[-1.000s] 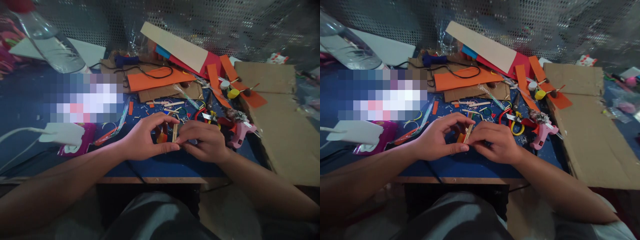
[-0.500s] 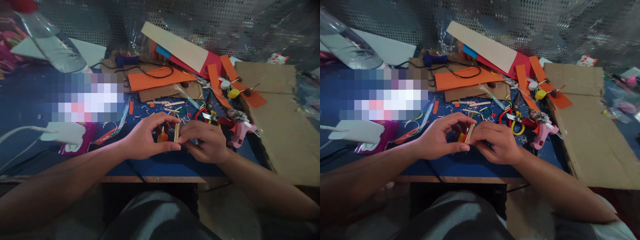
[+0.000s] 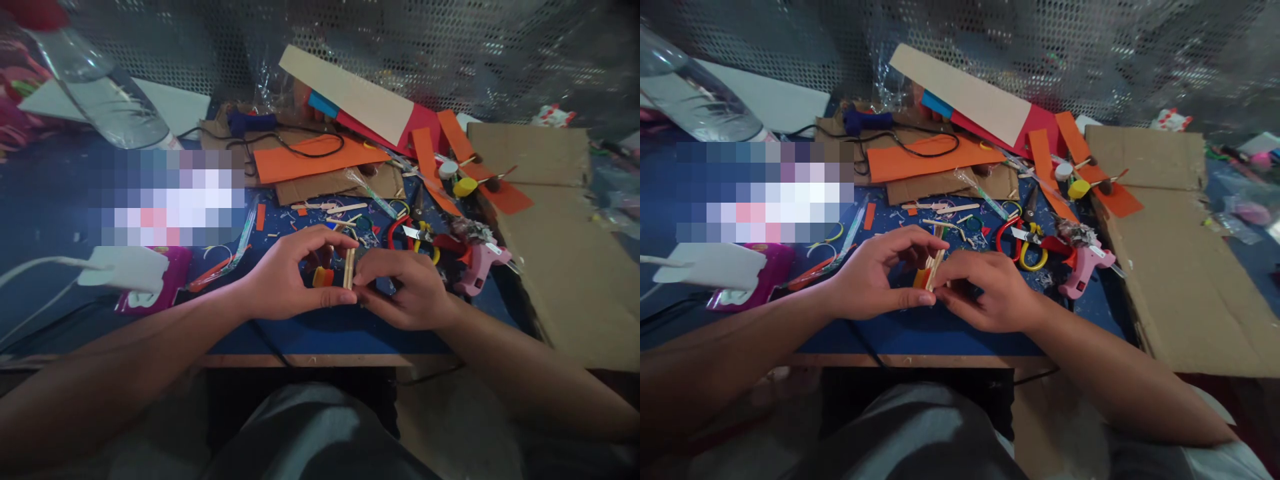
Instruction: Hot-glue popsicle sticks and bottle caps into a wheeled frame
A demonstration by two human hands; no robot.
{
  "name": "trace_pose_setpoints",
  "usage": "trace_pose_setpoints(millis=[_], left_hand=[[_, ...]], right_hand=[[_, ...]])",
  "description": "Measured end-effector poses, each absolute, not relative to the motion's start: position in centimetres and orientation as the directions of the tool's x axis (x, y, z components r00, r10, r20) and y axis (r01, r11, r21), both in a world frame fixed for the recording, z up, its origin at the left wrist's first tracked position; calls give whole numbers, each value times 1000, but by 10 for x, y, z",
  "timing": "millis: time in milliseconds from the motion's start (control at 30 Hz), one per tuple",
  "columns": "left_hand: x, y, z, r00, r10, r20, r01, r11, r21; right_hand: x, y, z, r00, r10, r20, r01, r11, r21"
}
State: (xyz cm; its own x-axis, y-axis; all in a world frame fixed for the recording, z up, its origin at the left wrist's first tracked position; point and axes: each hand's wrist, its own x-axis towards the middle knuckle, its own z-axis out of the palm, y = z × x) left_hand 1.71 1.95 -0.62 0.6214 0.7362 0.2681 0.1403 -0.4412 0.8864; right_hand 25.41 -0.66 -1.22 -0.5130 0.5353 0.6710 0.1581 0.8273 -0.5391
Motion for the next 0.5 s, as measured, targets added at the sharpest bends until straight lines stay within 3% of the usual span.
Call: trace_pose_setpoints(millis=[500], left_hand=[[17,20,-6,644,712,281,166,-489,857]], right_hand=[[254,-4,-13,-600,483,638,121,843,-524]])
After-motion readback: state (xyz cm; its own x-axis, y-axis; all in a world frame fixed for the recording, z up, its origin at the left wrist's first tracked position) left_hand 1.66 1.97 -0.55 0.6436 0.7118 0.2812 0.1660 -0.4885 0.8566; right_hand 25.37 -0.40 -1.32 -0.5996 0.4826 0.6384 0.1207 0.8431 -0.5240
